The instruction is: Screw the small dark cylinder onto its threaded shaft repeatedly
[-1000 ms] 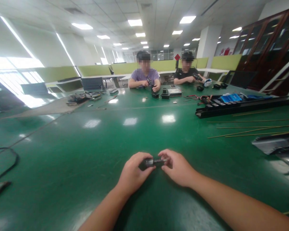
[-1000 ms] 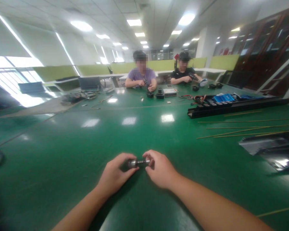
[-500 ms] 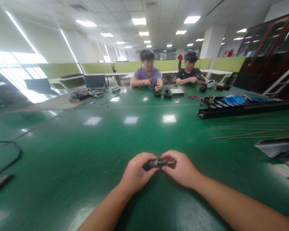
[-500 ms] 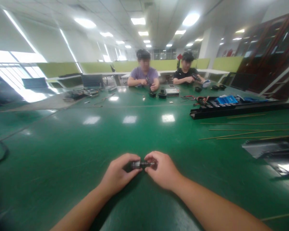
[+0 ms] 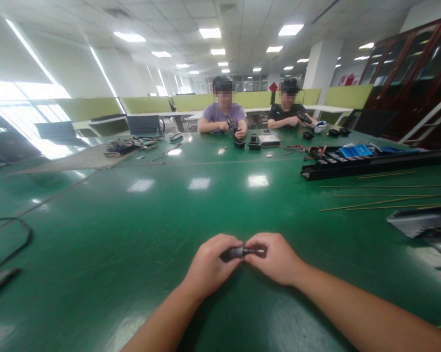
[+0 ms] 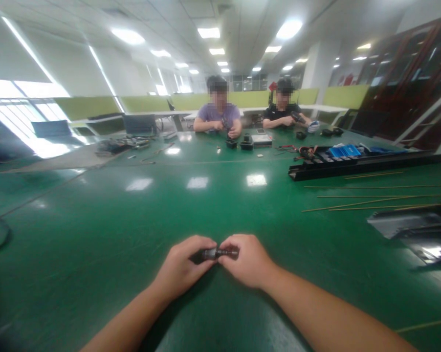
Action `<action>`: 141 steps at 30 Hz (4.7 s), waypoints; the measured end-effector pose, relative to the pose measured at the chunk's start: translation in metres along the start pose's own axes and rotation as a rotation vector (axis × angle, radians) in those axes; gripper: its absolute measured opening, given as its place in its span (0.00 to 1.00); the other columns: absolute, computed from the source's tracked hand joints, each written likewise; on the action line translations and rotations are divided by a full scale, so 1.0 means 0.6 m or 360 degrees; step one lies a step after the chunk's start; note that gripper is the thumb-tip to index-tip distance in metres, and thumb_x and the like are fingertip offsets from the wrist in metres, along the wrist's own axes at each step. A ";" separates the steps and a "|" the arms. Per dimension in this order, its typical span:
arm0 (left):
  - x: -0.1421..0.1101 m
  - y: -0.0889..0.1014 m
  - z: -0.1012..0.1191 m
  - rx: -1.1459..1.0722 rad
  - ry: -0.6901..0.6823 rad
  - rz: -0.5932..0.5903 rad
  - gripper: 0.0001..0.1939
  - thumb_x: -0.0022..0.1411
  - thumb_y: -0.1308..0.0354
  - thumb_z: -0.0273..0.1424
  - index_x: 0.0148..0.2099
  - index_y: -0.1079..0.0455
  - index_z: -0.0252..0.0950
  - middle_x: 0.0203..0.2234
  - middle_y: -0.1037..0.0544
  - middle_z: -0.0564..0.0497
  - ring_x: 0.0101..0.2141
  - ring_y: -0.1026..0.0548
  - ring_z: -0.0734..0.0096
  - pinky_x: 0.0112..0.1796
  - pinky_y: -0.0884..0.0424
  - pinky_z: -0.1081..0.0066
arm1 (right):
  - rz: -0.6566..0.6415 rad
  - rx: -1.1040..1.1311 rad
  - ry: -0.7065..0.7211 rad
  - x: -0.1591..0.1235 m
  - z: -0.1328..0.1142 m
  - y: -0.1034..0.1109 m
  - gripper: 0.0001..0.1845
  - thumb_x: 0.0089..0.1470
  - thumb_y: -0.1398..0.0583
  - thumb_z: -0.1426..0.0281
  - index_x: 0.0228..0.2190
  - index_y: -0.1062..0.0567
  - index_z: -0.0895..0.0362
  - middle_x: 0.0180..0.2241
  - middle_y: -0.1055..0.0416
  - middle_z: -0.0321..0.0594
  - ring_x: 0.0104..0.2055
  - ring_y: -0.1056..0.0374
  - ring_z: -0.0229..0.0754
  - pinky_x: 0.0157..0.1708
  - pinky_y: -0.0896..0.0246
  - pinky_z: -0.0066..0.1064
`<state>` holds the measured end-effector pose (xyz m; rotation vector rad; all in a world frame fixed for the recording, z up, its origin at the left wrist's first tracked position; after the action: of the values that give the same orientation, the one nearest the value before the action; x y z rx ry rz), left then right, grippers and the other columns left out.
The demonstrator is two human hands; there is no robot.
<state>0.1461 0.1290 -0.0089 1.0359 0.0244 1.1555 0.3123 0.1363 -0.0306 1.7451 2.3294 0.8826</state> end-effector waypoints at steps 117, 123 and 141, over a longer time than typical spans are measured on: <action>-0.005 0.028 -0.029 0.0158 0.0072 0.0180 0.13 0.56 0.35 0.25 0.44 0.26 0.39 0.39 0.21 0.49 0.40 0.23 0.65 0.45 0.26 0.66 | 0.0221 0.0041 -0.0214 -0.002 0.014 0.016 0.05 0.48 0.35 0.70 0.30 0.19 0.57 0.26 0.24 0.38 0.27 0.32 0.39 0.27 0.40 0.27; -0.005 0.028 -0.032 0.0150 0.0084 0.0183 0.13 0.56 0.35 0.24 0.44 0.26 0.40 0.39 0.21 0.51 0.40 0.23 0.67 0.44 0.26 0.68 | 0.0220 0.0047 -0.0223 -0.002 0.014 0.016 0.05 0.48 0.35 0.70 0.30 0.19 0.57 0.26 0.24 0.38 0.27 0.32 0.39 0.27 0.40 0.27; -0.004 0.030 -0.032 0.0172 0.0106 0.0209 0.12 0.55 0.35 0.26 0.44 0.25 0.38 0.38 0.21 0.48 0.39 0.23 0.65 0.44 0.25 0.66 | 0.0241 0.0082 -0.0235 -0.001 0.018 0.016 0.06 0.48 0.35 0.69 0.30 0.19 0.58 0.26 0.23 0.38 0.27 0.31 0.39 0.28 0.39 0.28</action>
<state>0.1223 0.1400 -0.0087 1.1070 0.0728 1.3196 0.3250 0.1413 -0.0351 1.9570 2.1695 0.6919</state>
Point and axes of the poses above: each hand's wrist, its own x-axis towards the middle knuckle, its own y-axis out of the back of the hand, z = x × y, the point moved 5 cm from there along x, towards the middle knuckle
